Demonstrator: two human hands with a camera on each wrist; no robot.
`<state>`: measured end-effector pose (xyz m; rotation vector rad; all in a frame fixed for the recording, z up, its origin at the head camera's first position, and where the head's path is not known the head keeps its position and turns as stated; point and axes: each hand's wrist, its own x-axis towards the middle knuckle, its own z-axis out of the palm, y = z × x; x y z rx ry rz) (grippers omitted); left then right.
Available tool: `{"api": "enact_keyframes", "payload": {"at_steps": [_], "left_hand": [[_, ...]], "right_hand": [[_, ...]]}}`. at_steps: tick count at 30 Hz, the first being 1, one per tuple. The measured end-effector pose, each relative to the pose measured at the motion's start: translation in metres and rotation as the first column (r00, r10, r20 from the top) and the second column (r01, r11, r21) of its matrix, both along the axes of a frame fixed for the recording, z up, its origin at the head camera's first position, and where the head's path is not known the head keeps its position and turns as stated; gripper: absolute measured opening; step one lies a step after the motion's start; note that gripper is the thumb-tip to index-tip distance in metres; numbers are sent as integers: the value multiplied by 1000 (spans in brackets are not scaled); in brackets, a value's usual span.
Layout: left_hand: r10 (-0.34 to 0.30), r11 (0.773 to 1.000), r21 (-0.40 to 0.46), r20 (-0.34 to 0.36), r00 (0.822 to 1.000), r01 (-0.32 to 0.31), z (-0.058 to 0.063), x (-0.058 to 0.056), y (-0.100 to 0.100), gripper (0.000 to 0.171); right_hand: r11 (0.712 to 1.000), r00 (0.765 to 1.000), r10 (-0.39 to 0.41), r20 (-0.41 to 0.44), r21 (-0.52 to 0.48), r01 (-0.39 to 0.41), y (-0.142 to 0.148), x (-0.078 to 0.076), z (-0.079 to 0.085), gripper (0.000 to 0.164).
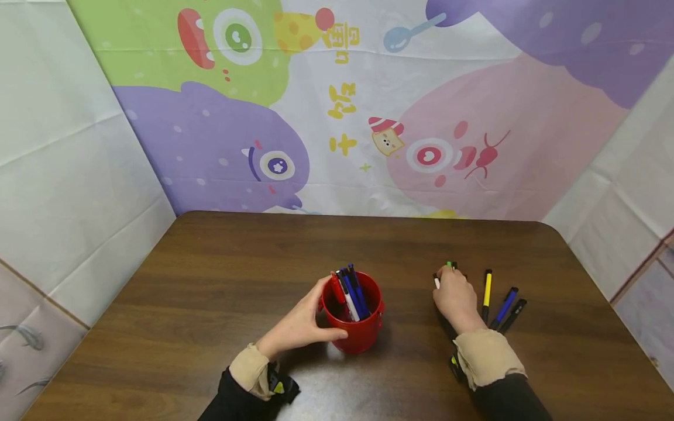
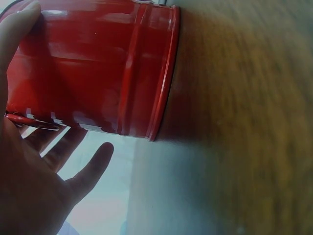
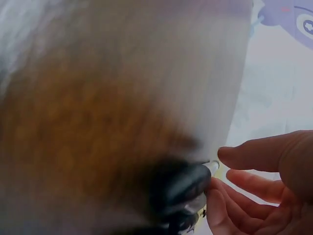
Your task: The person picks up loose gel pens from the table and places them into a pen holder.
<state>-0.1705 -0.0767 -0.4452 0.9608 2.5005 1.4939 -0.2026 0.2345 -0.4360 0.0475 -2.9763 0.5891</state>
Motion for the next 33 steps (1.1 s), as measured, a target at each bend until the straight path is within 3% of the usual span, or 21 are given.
{"api": "enact_keyframes", "payload": {"at_steps": [17, 27, 33], "left_hand": [[7, 1000, -14, 19, 1000, -7, 2, 1, -1, 94], [15, 1000, -20, 27, 1000, -15, 1, 1, 1, 94], [7, 1000, -5, 24, 1000, -7, 2, 0, 2, 92]], "right_hand": [[1000, 1000, 13, 17, -1, -13, -1, -2, -1, 29], [998, 1000, -4, -28, -57, 2, -5, 0, 8, 37], [997, 992, -8, -127, -77, -2, -11, 0, 23, 52]]}}
